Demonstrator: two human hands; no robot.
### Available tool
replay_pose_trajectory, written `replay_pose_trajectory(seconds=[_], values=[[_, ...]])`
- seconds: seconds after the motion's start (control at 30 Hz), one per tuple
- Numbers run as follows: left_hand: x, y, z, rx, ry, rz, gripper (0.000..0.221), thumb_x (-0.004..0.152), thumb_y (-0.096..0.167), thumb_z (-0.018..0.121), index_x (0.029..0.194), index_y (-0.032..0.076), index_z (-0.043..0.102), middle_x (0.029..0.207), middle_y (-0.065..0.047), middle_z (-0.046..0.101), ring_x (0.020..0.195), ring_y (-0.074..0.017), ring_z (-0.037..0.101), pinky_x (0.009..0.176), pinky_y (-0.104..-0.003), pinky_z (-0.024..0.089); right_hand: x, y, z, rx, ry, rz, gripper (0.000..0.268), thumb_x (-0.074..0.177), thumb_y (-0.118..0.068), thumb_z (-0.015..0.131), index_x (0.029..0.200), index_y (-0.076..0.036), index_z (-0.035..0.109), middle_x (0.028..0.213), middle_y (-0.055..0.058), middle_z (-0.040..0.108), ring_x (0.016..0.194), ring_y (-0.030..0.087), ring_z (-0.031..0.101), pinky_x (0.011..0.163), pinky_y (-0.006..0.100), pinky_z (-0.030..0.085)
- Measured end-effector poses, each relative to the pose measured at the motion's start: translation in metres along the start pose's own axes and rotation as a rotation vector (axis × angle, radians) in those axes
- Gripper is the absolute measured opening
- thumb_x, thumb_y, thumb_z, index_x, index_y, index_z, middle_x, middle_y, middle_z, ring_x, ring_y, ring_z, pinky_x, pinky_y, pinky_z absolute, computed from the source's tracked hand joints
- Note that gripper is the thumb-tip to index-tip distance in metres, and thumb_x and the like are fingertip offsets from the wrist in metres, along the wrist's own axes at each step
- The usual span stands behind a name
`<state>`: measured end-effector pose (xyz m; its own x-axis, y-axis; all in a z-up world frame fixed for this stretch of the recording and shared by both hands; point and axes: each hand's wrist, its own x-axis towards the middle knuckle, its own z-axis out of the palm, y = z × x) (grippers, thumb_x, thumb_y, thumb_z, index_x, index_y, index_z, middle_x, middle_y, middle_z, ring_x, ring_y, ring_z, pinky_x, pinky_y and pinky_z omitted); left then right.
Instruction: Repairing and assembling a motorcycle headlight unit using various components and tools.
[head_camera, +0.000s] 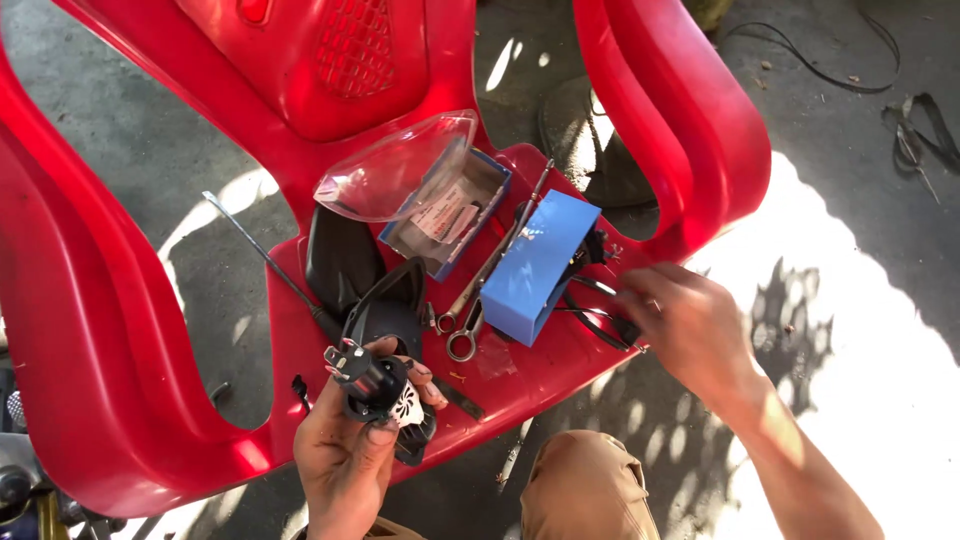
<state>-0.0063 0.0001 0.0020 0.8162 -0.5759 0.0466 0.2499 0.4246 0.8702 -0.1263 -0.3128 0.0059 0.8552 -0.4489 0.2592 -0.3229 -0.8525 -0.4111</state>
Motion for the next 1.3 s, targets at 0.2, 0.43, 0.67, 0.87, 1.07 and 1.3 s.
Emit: replay_pose_trajectory(seconds=[0.2,0.43,0.67,0.87,1.07,1.3], values=[[0.014,0.014,0.036,0.446,-0.258,0.146,0.064,0.089,0.027,0.080,0.136,-0.009,0.057,0.137,-0.023,0.063,0.129,-0.0326,0.063,0.109,-0.044,0.053,0.027,0.005,0.025,-0.160,-0.300,0.026,0.024,0.084,-0.025,0.073,0.100,-0.007,0.075,0.097,0.015,0.070,0.088,0.038,0.069,0.075,0.051,0.055],[0.042,0.019,0.076,1.187,-0.677,0.364,0.041,0.079,0.013,0.082,0.112,-0.001,0.064,0.159,-0.026,0.044,0.114,-0.0348,0.065,0.090,-0.039,0.059,0.035,0.001,0.019,-0.136,-0.471,0.117,0.024,0.087,-0.025,0.073,0.095,-0.003,0.072,0.097,0.017,0.071,0.094,0.036,0.070,0.086,0.047,0.056],[0.046,0.016,0.084,1.159,-0.510,0.227,0.051,0.076,0.008,0.083,0.120,-0.008,0.063,0.154,-0.024,0.047,0.110,-0.0335,0.067,0.083,-0.037,0.061,0.022,0.012,0.016,-0.001,-0.259,-0.050,0.026,0.080,-0.018,0.073,0.101,-0.002,0.071,0.105,0.018,0.068,0.093,0.039,0.067,0.081,0.050,0.054],[0.041,0.006,0.070,1.080,-0.390,0.122,0.055,0.079,0.006,0.084,0.128,-0.004,0.061,0.155,-0.019,0.051,0.082,-0.0228,0.068,0.073,-0.033,0.060,0.024,0.011,-0.003,-0.015,-0.062,-0.160,0.035,0.092,-0.025,0.073,0.119,-0.006,0.064,0.113,0.014,0.066,0.105,0.032,0.068,0.087,0.044,0.057],[0.034,0.011,0.057,1.107,-0.195,0.461,0.054,0.079,0.003,0.081,0.128,-0.003,0.061,0.148,-0.015,0.059,0.128,-0.0255,0.068,0.101,-0.034,0.057,0.063,-0.004,-0.001,-0.376,-0.061,-0.707,0.075,0.084,-0.024,0.071,0.151,-0.008,0.040,0.159,0.019,0.039,0.147,0.036,0.042,0.116,0.052,0.036],[0.017,0.012,0.041,0.528,-0.113,0.193,0.054,0.091,0.014,0.078,0.138,-0.004,0.058,0.153,-0.018,0.052,0.116,-0.0178,0.067,0.089,-0.027,0.062,0.086,-0.011,0.016,-0.474,-0.211,-0.797,0.083,0.080,-0.035,0.074,0.150,-0.007,0.040,0.153,0.019,0.043,0.139,0.036,0.044,0.111,0.059,0.034]])
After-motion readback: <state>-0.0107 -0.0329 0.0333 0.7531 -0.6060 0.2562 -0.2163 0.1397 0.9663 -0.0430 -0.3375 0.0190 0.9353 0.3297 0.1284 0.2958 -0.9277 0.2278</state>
